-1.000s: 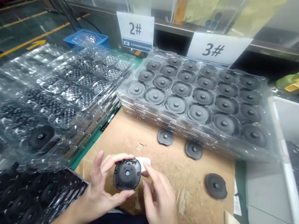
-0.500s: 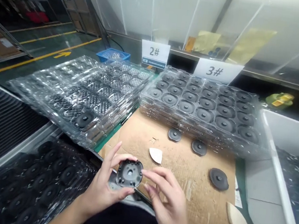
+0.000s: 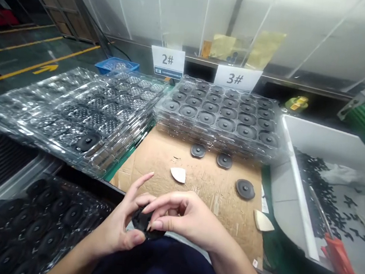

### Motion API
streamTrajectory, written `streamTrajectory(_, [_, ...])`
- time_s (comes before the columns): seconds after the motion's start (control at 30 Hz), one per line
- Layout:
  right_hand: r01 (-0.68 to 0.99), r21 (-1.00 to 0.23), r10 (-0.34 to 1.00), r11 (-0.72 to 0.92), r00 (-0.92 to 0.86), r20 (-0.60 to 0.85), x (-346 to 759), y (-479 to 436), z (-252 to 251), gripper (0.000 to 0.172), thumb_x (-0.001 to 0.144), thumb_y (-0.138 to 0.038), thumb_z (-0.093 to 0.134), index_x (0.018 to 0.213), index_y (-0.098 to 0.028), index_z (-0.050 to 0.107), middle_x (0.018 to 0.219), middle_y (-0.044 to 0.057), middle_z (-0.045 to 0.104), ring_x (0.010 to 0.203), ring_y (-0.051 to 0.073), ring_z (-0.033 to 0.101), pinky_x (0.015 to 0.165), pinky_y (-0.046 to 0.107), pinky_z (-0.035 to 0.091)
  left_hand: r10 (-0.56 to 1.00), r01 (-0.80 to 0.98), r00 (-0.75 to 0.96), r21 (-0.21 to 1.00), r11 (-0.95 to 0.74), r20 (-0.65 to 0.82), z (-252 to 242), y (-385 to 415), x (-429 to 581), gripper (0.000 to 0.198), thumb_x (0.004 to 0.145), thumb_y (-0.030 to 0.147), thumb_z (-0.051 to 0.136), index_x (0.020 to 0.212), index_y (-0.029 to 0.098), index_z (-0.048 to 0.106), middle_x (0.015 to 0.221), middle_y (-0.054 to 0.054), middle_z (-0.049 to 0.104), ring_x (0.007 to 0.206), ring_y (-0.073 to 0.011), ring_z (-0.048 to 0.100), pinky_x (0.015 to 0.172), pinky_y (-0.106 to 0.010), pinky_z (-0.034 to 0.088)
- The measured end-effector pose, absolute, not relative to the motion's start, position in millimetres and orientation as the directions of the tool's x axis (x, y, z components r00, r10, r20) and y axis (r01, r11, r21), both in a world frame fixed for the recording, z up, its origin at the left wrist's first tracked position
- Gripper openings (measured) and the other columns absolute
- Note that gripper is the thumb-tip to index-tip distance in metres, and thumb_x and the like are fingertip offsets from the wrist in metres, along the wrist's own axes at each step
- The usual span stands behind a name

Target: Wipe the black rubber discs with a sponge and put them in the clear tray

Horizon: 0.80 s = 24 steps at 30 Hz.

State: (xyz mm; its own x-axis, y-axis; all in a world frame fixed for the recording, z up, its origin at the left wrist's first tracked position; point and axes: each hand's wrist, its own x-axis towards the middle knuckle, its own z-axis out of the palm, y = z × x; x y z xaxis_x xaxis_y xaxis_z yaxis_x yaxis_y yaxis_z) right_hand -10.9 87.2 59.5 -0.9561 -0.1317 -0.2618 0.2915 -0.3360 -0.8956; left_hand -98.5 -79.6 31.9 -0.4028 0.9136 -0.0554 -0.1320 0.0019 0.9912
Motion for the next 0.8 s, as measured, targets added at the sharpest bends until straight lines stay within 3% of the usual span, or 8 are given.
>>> streamTrajectory(0.2, [0.322,-0.857,-0.088,-0.402,-0.945,-0.314,-1,89,50,0.015,0.066,-0.019,0.074,0.08,-0.016,0.069,0.07,0.0,0.068,0.061,0.006,0.06,0.057,0.015,0.044,0.914,-0.116,-0.397,0.993,0.038,-0.081,30,-75,-97,0.102,0.064,0.043,0.07,0.137,0.029,-0.001,0.109,-0.004,0.056,0.105,-0.0207,0.051,0.096,-0.036,0.029])
streamTrajectory(0.4, [0.291,-0.863,0.096,-0.414,-0.928,-0.359,13,91,43,0.016,0.065,-0.022,0.074,0.08,-0.017,0.069,0.074,0.002,0.069,0.069,0.012,0.065,0.066,0.021,0.049,0.911,0.069,-0.412,0.997,0.025,0.005,26,-66,-101,0.103,0.065,0.04,0.07,0.139,0.022,0.0,0.119,-0.009,0.052,0.111,-0.0205,0.046,0.097,-0.032,0.03])
streamTrajectory(0.57, [0.161,-0.917,0.262,-0.366,-0.927,-0.267,31,95,36,0.007,0.077,-0.023,0.065,0.082,-0.021,0.068,0.066,-0.002,0.065,0.062,0.007,0.06,0.062,0.017,0.045,0.907,0.123,-0.422,0.99,0.068,-0.009,23,-56,-102,0.099,0.068,0.041,0.068,0.139,0.023,0.002,0.125,-0.01,0.049,0.115,-0.0213,0.045,0.097,-0.032,0.034])
streamTrajectory(0.67, [0.123,-0.962,0.386,-0.242,-0.898,-0.212,44,99,32,0.011,0.083,-0.023,0.056,0.086,-0.023,0.067,0.065,-0.003,0.059,0.058,0.006,0.055,0.058,0.017,0.042,0.906,0.135,-0.423,0.986,0.097,-0.032,18,-52,-102,0.095,0.069,0.043,0.066,0.139,0.023,0.005,0.124,-0.01,0.051,0.113,-0.0223,0.048,0.095,-0.034,0.037])
streamTrajectory(0.8, [0.138,-0.986,0.47,0.089,-0.879,-0.081,59,100,33,0.023,0.08,-0.019,0.058,0.101,-0.026,0.065,0.088,0.001,0.056,0.07,0.008,0.052,0.061,0.018,0.042,0.863,0.045,-0.485,0.981,0.186,-0.142,13,-42,-100,0.089,0.066,0.054,0.062,0.137,0.027,0.015,0.12,-0.009,0.056,0.111,-0.0264,0.051,0.093,-0.038,0.041])
